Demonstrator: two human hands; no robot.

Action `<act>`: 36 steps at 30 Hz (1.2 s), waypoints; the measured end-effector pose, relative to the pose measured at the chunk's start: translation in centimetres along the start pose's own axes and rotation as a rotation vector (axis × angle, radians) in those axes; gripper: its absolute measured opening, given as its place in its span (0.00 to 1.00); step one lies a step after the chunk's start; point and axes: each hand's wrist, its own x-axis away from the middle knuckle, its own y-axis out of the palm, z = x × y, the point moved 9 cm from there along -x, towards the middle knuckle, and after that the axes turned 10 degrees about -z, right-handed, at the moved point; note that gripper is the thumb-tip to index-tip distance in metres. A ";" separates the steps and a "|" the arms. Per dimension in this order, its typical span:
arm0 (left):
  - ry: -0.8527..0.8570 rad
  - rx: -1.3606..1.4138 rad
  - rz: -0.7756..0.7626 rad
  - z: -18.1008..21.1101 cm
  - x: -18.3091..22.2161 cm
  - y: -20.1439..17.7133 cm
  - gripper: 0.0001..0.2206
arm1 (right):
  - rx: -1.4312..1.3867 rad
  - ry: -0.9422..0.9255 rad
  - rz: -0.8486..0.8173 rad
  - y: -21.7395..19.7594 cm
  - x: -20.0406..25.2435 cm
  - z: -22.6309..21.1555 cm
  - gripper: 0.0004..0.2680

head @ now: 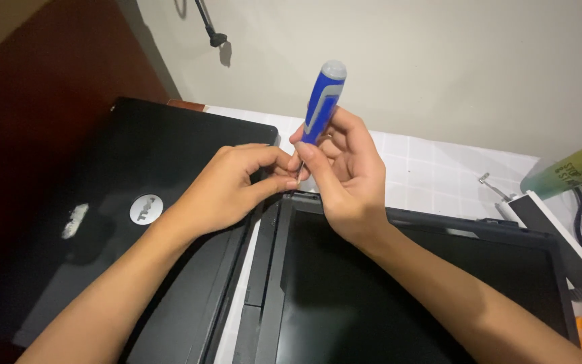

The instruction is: Disassembling a laptop screen by removing screws with a screwdriver and prying off the plastic bezel.

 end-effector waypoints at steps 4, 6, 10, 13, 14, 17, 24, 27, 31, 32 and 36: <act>-0.066 0.023 -0.036 -0.1 0.1 0.2 0.06 | -0.018 -0.009 0.003 0.0 0.0 0.0 0.13; -0.117 0.036 -0.010 0.0 0.3 -0.3 0.05 | -0.023 -0.020 -0.014 0.2 -0.1 -0.2 0.14; -0.110 0.050 0.002 -0.6 0.3 -0.2 0.04 | -0.035 -0.005 -0.012 0.2 -0.1 0.0 0.13; -0.104 0.052 0.004 -0.6 0.3 -0.2 0.04 | -0.039 0.012 -0.010 0.3 0.0 0.0 0.14; -0.089 0.041 0.005 -0.5 0.3 -0.2 0.03 | -0.030 0.014 -0.010 0.3 0.0 0.0 0.14; -0.093 0.044 0.012 -0.5 0.3 -0.2 0.03 | -0.013 0.018 -0.020 0.4 -0.1 -0.1 0.14; -0.092 0.103 0.006 -0.7 0.4 -0.1 0.03 | 0.234 0.070 -0.045 0.3 -0.6 -0.6 0.11; -0.082 0.397 -0.031 -0.6 0.2 0.6 0.10 | 0.159 0.106 -0.226 1.2 -1.1 -0.6 0.12; -0.203 0.224 0.107 -1.2 0.7 -0.2 0.06 | 0.078 0.122 -0.312 1.7 -0.7 0.0 0.11; -0.183 0.209 0.156 -1.2 0.8 -0.5 0.03 | 0.111 0.086 -0.284 1.6 -0.6 0.0 0.11; -0.116 0.253 0.275 -2.1 0.8 0.1 0.17 | 0.128 0.072 -0.139 0.8 -0.5 0.5 0.12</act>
